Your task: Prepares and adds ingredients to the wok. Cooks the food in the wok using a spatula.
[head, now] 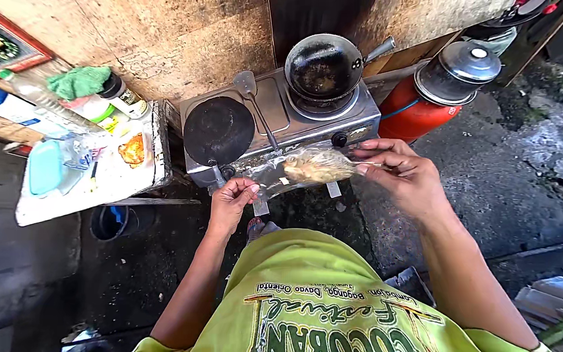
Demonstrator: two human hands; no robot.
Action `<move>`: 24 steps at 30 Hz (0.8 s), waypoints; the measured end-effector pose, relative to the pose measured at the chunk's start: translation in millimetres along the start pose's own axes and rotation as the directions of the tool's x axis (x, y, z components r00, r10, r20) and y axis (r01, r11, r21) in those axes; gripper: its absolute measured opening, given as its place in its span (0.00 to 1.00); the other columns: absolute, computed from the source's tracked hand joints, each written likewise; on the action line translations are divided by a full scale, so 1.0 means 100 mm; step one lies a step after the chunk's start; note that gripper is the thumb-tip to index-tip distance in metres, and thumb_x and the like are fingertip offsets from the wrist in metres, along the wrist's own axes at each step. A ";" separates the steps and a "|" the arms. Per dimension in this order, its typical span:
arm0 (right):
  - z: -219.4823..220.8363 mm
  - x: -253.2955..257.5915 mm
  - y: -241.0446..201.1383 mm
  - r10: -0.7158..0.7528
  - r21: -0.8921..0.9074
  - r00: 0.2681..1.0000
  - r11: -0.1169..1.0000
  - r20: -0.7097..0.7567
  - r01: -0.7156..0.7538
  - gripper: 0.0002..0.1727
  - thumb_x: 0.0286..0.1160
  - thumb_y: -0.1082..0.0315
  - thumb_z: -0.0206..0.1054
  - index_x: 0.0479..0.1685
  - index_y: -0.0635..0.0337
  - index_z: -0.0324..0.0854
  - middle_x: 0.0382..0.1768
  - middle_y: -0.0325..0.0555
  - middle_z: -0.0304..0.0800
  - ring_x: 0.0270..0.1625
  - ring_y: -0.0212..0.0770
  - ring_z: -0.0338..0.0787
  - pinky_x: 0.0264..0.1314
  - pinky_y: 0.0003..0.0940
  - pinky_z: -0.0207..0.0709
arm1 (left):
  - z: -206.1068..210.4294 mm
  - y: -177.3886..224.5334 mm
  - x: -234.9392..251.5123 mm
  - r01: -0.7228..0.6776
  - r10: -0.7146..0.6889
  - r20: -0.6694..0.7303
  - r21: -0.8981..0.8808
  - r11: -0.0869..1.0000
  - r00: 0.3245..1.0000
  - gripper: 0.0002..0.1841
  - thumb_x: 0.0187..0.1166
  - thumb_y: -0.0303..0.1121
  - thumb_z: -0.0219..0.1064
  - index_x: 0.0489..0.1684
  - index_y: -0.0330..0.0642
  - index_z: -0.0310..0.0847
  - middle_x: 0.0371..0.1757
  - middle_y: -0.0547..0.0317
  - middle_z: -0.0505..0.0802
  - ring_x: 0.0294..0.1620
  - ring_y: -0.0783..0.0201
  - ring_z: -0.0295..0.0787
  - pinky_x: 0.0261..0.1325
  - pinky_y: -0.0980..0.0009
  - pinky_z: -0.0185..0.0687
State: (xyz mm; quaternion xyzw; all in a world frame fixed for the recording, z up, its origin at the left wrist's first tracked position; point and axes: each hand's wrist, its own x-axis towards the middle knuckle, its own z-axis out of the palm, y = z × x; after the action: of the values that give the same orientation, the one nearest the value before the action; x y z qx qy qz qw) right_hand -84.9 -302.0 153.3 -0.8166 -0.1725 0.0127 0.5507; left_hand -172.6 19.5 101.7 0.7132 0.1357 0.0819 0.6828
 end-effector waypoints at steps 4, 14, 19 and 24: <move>-0.27 -0.04 0.09 0.043 -0.012 0.992 0.999 -0.118 -0.045 0.05 0.72 0.68 0.74 0.38 0.60 0.91 0.69 0.44 0.83 0.68 0.32 0.86 0.65 0.28 0.85 | -0.09 0.00 0.21 0.104 -0.101 -0.063 0.040 0.994 0.993 0.05 0.75 0.17 0.72 0.42 0.35 0.88 0.31 0.61 0.93 0.28 0.72 0.89 0.37 0.77 0.88; -0.53 0.08 0.58 0.174 -0.020 0.970 0.983 -0.169 -0.180 0.09 0.70 0.60 0.71 0.32 0.55 0.90 0.66 0.41 0.85 0.53 0.30 0.91 0.53 0.28 0.90 | -0.49 0.22 1.56 0.223 -0.187 -0.207 0.171 0.960 0.960 0.08 0.86 0.26 0.64 0.54 0.36 0.86 0.34 0.59 0.90 0.28 0.71 0.86 0.35 0.75 0.85; -0.48 0.32 0.64 0.235 0.069 0.962 0.971 -0.140 -0.227 0.06 0.70 0.65 0.70 0.32 0.56 0.90 0.63 0.38 0.85 0.51 0.27 0.92 0.52 0.26 0.91 | -1.22 0.12 2.13 0.325 -0.404 -0.479 -0.242 0.914 0.779 0.04 0.83 0.28 0.65 0.47 0.40 0.84 0.29 0.64 0.89 0.23 0.73 0.84 0.27 0.79 0.83; -0.39 0.70 0.64 0.306 0.170 0.945 0.943 -0.114 -0.285 0.05 0.70 0.67 0.70 0.32 0.53 0.90 0.60 0.34 0.88 0.47 0.27 0.92 0.48 0.26 0.92 | -1.44 -0.10 2.38 0.520 -0.519 -0.506 -0.155 0.840 0.688 0.04 0.82 0.30 0.66 0.42 0.39 0.83 0.27 0.63 0.88 0.21 0.75 0.82 0.25 0.80 0.81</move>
State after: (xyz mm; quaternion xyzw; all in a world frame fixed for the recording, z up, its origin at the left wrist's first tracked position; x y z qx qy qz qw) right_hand 6.1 -337.4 122.7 -0.7878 -0.0078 0.0516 0.6137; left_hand 9.5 229.9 83.0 0.5947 0.5144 0.0784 0.6128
